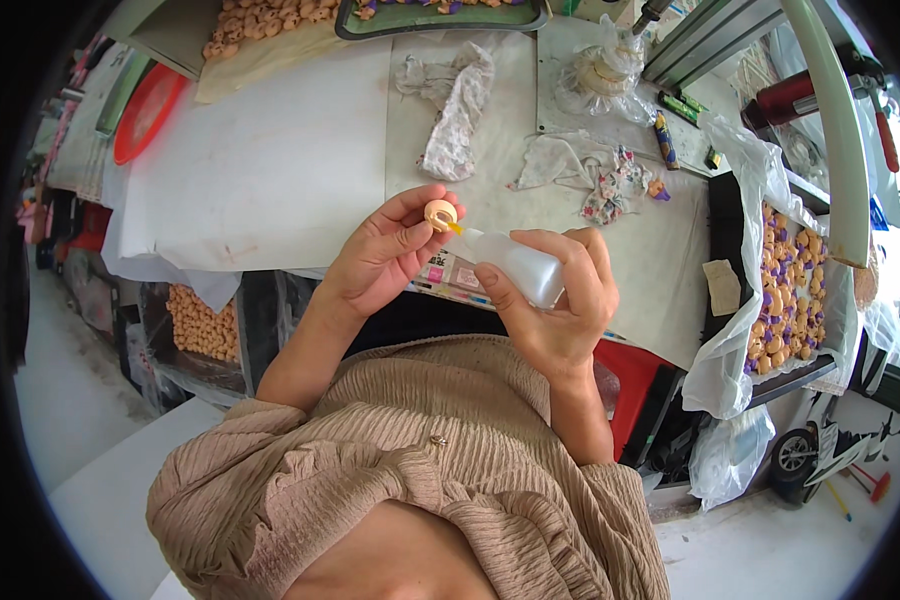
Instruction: Glue small decorative bows onto doll heads at a workstation.
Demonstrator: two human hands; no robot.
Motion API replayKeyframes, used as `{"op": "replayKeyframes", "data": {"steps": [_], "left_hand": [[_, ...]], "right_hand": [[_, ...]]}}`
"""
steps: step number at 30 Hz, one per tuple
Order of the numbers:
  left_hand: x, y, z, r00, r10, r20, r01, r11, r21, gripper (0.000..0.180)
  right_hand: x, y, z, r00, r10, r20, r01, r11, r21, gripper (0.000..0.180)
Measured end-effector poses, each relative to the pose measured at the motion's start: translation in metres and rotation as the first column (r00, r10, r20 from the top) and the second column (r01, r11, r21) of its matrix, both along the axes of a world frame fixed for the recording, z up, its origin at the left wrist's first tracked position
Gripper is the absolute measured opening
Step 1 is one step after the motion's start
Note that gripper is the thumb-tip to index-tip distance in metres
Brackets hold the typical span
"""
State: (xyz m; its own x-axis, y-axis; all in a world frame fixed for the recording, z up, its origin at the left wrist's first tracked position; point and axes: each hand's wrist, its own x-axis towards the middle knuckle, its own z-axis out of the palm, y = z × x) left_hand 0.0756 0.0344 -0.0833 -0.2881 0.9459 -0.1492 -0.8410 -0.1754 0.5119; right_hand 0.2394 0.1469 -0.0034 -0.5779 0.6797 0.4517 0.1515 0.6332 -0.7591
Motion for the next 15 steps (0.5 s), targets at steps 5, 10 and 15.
{"op": "replayKeyframes", "data": {"steps": [5, 10, 15], "left_hand": [[-0.0006, -0.0004, -0.0015, 1.000, -0.003, 0.018, 0.003, 1.000, 0.000, 0.041], [-0.0012, 0.0001, -0.0014, 1.000, -0.005, 0.024, 0.005, 1.000, -0.004, 0.041], [-0.0005, 0.0014, -0.0008, 1.000, -0.007, 0.030, 0.007, 1.000, -0.008, 0.041]], "right_hand": [[-0.0026, 0.0011, -0.0033, 1.000, 0.016, -0.007, -0.016, 1.000, 0.009, 0.035], [-0.0032, 0.0025, -0.0033, 1.000, 0.024, 0.012, -0.024, 0.999, 0.024, 0.035], [-0.0009, 0.0033, -0.0033, 1.000, 0.012, 0.003, -0.013, 1.000, 0.013, 0.035]]}}
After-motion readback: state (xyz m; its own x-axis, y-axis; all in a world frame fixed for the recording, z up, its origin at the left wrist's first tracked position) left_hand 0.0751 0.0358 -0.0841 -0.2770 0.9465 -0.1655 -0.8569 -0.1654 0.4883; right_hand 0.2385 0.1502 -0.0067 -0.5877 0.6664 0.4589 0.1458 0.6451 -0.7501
